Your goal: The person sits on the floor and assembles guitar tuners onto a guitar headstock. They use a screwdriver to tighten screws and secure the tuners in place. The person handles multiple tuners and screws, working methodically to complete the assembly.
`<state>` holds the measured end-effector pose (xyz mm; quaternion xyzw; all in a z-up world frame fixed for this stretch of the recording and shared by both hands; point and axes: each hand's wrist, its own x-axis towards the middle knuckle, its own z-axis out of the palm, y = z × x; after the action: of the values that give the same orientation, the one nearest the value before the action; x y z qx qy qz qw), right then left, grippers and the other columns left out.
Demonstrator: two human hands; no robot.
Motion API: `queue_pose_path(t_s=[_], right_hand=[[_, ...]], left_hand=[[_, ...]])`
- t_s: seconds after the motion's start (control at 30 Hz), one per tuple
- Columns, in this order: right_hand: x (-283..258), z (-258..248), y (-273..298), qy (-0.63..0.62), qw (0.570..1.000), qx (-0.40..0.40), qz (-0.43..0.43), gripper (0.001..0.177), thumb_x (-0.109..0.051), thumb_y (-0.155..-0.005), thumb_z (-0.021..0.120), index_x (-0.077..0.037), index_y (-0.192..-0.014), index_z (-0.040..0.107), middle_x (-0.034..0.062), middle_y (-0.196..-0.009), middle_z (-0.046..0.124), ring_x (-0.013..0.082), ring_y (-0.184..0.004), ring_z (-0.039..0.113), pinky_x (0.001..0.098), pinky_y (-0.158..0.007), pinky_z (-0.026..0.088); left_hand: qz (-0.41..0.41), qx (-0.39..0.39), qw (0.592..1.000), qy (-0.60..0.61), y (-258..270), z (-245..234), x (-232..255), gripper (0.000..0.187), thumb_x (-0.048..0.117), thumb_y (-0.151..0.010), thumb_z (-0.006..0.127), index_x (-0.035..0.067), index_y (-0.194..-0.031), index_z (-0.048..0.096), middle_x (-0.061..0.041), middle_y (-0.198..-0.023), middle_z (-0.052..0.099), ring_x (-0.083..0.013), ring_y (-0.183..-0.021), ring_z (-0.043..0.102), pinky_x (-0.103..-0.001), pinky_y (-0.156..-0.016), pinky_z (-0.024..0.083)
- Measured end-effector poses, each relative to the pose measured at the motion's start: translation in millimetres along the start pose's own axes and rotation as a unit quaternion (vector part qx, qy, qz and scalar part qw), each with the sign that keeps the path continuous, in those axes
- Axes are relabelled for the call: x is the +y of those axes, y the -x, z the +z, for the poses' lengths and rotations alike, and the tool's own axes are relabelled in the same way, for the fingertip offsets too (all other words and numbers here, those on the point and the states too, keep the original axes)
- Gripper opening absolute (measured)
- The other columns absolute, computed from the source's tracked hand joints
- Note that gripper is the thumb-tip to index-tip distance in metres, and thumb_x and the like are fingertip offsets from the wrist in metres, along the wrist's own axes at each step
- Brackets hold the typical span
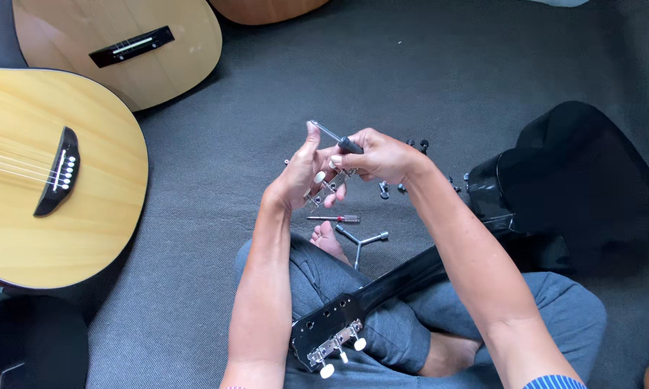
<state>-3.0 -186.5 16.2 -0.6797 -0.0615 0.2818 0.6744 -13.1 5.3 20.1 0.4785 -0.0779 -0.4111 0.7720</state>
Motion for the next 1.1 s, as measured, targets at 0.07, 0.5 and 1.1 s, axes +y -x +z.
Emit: queue_pose_path(t_s=[0.07,0.5,1.1], right_hand=[[-7.3,7.3,8.6,-0.055,0.998,-0.01,0.005,0.009,-0.003,-0.095,0.069,0.001,-0.089,0.075,0.0083,-0.059,0.062,0.0012,-0.039,0.036,0.016,-0.038,0.034],[49.9,-3.1,9.6,-0.228,0.966,-0.108,-0.057,0.016,-0.006,-0.099,0.062,0.003,-0.098,0.075,0.0241,-0.071,0.073,-0.0008,-0.034,0.036,0.0145,-0.037,0.038],[7.9,14.8,38.8,-0.05,0.996,0.049,-0.049,0.018,-0.002,-0.1,0.065,0.001,-0.084,0.073,0.0057,-0.056,0.059,0.0032,-0.034,0.033,0.0166,-0.032,0.033]], left_hand=[[0.002,-0.008,1.0,-0.006,-11.9,-15.9,-14.3,0.099,0.087,-0.087,0.019,-0.001,-0.11,0.058,0.001,-0.069,0.045,-0.0328,-0.052,0.069,-0.034,-0.035,0.061],[-0.02,-0.049,0.998,-0.039,-11.3,-9.0,-14.8,0.081,0.08,-0.092,0.03,0.003,-0.082,0.052,-0.01,-0.057,0.046,-0.0317,-0.043,0.064,-0.031,-0.026,0.052],[0.1,-0.182,0.978,0.017,4.9,-20.2,-16.4,0.071,-0.004,-0.092,0.069,-0.011,-0.153,0.033,-0.03,-0.085,0.072,-0.0379,-0.07,0.076,-0.039,-0.043,0.065]])
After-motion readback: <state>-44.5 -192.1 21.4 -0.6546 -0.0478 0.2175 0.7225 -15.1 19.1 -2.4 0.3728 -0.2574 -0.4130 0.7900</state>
